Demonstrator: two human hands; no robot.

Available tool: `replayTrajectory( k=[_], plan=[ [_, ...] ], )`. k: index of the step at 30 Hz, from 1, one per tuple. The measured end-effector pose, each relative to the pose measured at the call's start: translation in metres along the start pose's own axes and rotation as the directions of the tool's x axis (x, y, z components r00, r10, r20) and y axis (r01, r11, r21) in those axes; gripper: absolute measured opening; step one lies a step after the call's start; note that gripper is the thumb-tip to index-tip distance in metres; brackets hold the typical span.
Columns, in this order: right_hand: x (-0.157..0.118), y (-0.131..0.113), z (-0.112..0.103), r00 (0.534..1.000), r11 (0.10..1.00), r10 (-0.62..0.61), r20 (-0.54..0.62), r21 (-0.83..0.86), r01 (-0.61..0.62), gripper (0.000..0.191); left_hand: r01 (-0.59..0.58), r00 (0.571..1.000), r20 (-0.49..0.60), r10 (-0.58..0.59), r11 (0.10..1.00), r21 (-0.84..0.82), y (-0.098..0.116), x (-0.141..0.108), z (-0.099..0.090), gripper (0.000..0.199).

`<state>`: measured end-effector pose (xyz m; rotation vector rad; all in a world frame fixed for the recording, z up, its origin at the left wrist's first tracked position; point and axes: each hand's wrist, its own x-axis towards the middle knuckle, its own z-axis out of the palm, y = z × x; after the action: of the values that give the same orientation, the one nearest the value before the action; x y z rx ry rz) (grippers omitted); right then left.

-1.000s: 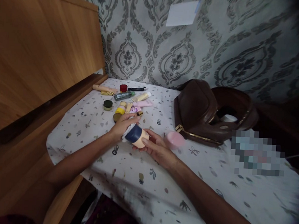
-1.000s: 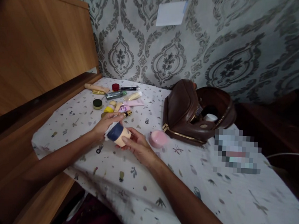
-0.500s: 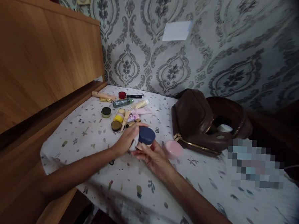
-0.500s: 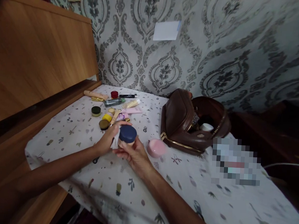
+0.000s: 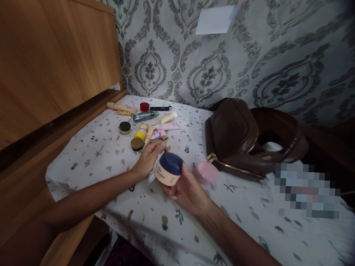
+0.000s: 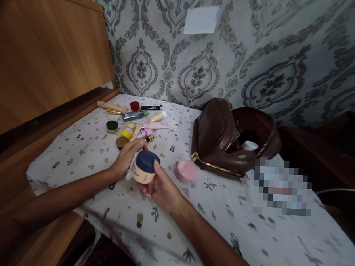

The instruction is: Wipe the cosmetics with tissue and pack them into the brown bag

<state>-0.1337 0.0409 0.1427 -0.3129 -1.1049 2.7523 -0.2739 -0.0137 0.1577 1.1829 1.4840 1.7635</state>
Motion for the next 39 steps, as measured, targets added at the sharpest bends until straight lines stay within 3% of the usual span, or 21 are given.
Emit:
replayTrajectory(
  k=[7,12,15,18,23,26,30,35,39],
  plan=[
    [0.0,-0.007,0.003,0.997,0.991,-0.04,-0.073,0.125,0.049,0.056,-0.003,0.984,0.178,0.004,1.0,-0.003,0.006,-0.005,0.005,0.057],
    [0.003,-0.006,0.002,0.99,0.999,-0.037,-0.139,-0.031,0.033,0.07,-0.023,0.993,0.12,0.02,0.999,0.025,0.007,-0.006,0.003,0.053],
    [0.002,-0.005,0.003,0.96,0.979,-0.154,-0.232,-0.166,0.117,0.078,-0.047,0.995,0.087,0.045,0.999,0.025,0.008,-0.004,0.001,0.049],
    [0.001,-0.005,0.005,0.95,0.973,-0.193,-0.246,-0.17,0.154,0.083,-0.036,0.998,0.051,0.036,0.999,-0.006,0.007,-0.002,0.0,0.047],
    [-0.001,-0.01,0.009,0.988,0.996,-0.029,-0.154,0.082,0.042,0.054,0.016,1.0,-0.021,-0.018,0.995,-0.098,0.0,0.002,-0.003,0.046],
    [0.0,-0.013,0.01,0.991,0.978,-0.021,-0.13,0.203,0.047,0.035,0.082,0.996,-0.009,-0.084,0.988,-0.129,-0.005,0.003,-0.003,0.045],
    [0.0,-0.017,0.007,0.992,0.963,-0.057,-0.11,0.256,0.083,0.039,0.085,0.996,0.016,-0.085,0.996,0.001,-0.006,0.0,0.0,0.049],
    [0.0,-0.018,0.003,0.98,0.956,-0.113,-0.164,0.25,0.152,0.04,-0.036,0.981,0.192,0.006,0.988,0.152,0.001,-0.009,0.0,0.057],
    [-0.001,-0.015,0.004,0.988,0.981,-0.101,-0.114,0.153,0.118,0.044,-0.089,0.966,0.257,0.024,0.965,0.246,0.007,-0.011,-0.004,0.073]
  ],
)
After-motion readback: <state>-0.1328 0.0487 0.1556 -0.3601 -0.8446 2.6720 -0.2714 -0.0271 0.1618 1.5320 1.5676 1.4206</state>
